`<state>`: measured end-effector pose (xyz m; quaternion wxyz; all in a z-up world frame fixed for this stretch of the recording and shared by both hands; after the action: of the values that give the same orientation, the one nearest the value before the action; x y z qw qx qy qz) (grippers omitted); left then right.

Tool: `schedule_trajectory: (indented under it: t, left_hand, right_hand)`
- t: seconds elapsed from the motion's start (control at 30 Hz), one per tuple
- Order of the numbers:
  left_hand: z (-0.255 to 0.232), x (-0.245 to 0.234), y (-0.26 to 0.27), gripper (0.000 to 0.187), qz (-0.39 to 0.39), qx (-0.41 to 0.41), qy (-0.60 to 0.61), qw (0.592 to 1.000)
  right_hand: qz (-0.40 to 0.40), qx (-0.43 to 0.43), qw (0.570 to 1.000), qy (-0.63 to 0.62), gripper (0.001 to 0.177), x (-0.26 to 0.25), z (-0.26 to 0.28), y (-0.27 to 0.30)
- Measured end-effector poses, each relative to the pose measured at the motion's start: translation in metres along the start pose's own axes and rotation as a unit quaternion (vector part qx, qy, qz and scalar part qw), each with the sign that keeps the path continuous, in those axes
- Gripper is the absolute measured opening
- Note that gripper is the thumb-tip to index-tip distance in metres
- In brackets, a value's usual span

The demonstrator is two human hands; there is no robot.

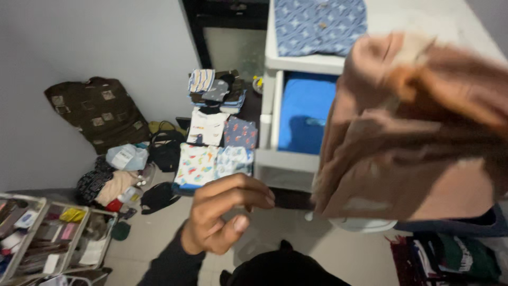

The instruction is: The person removes various pieces of clothing from a white plastic dresser drawer and sorts them into piles on the floor or a nearby surface, handling a blue patterned shirt, a white patterned onesie, a peach onesie, and other folded garments.

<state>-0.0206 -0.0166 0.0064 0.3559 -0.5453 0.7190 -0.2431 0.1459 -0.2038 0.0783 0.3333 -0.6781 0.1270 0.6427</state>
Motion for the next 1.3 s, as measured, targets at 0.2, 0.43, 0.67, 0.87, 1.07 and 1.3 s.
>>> schedule_trajectory:
  t: [0.2, 0.43, 0.67, 0.87, 1.07, 1.3]
  left_hand:
    - [0.086, -0.016, 0.13, 0.042, -0.185, -0.19, 0.292, 0.919]
    - [0.164, 0.02, 0.27, 0.039, -0.174, -0.287, 0.342, 0.878]
    - [0.199, 0.004, 0.353, 0.045, -0.172, -0.334, 0.335, 0.864]
    - [0.188, -0.033, 0.35, 0.056, -0.219, -0.299, 0.306, 0.877]
    - [0.186, -0.055, 0.339, 0.062, -0.375, -0.239, 0.472, 0.761]
    - [0.193, -0.031, 0.358, 0.061, -0.299, -0.281, 0.454, 0.791]
  right_hand:
    - [-0.233, -0.144, 0.959, -0.078, 0.045, -0.01, 0.129, 0.09]
    - [0.085, 0.119, 0.917, -0.371, 0.029, 0.269, 0.186, 0.06]
    - [-0.002, 0.315, 0.911, -0.266, 0.058, 0.342, 0.208, 0.062]
    - [-0.065, 0.056, 0.936, -0.34, 0.061, 0.312, 0.294, 0.05]
    - [-0.019, 0.013, 0.963, -0.27, 0.057, 0.326, 0.321, 0.032]
    - [0.04, 0.079, 0.92, -0.381, 0.04, 0.353, 0.301, 0.05]
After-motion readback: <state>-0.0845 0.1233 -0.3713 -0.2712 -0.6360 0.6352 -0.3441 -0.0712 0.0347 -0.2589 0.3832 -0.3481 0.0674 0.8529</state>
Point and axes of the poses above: each hand's wrist, its own y-axis away from the middle knuckle, its own x-axis out of the palm, z = x × y, the point moved 10 cm from there along -y, towards the middle knuckle, and after that the axes turned 5 degrees about y, right-handed, at the moved point
